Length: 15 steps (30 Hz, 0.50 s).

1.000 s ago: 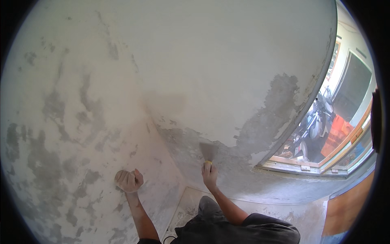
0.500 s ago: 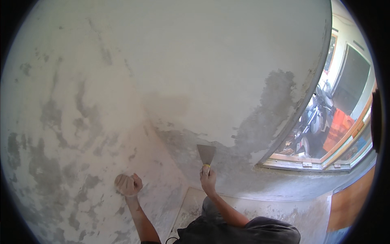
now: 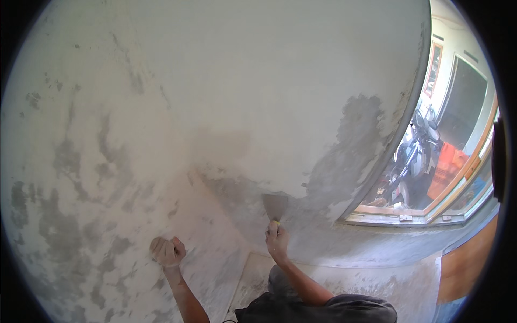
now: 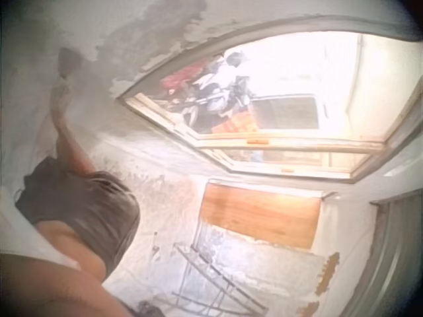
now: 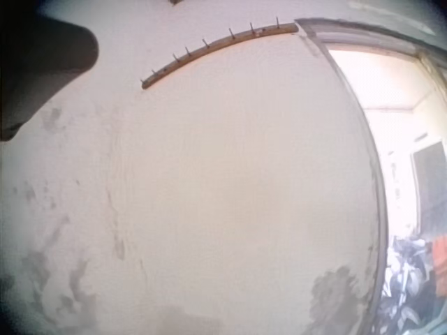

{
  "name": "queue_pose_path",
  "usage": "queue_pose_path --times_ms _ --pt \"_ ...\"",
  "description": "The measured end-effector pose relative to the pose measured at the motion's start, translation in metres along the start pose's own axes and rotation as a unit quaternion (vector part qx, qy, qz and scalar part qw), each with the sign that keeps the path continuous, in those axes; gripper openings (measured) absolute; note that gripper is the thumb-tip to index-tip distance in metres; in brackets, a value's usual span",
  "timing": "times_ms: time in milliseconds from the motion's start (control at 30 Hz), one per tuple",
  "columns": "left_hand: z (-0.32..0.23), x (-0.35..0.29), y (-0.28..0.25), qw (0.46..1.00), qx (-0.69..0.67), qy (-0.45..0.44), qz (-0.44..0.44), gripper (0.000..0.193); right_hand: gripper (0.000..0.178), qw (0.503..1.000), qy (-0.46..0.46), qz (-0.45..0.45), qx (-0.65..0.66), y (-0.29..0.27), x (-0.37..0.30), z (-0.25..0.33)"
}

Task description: The person scrapes a wall with a putty knife to remove old plaster or paint.

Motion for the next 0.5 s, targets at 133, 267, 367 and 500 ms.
queue_pose_path --times_ms 133,267,367,500 --pt "-0.001 0.001 0.001 1.0 0.009 0.002 -0.009 0.042 0.039 0.995 0.083 0.002 0.06 0.023 -0.007 0.035" --pt "-0.007 0.005 0.004 1.0 -0.007 0.008 -0.015 0.042 0.04 0.997 0.043 -0.018 0.064 0.002 -0.006 0.003" --pt "-0.007 0.006 0.004 1.0 -0.004 0.007 -0.03 0.043 0.04 1.0 -0.006 -0.007 0.004 -0.019 0.001 -0.019" --pt "0.001 -0.001 0.0 1.0 0.003 -0.01 -0.016 0.044 0.04 0.997 0.059 -0.013 -0.045 0.009 0.002 0.04"
Point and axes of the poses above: each hand's wrist, its own x-axis towards the middle knuckle, its own y-axis out of the palm, z = x × y, the point moved 3 cm from there along x, towards the middle knuckle, and after that the axes turned 7 degrees about -y, right-handed, at the moved point
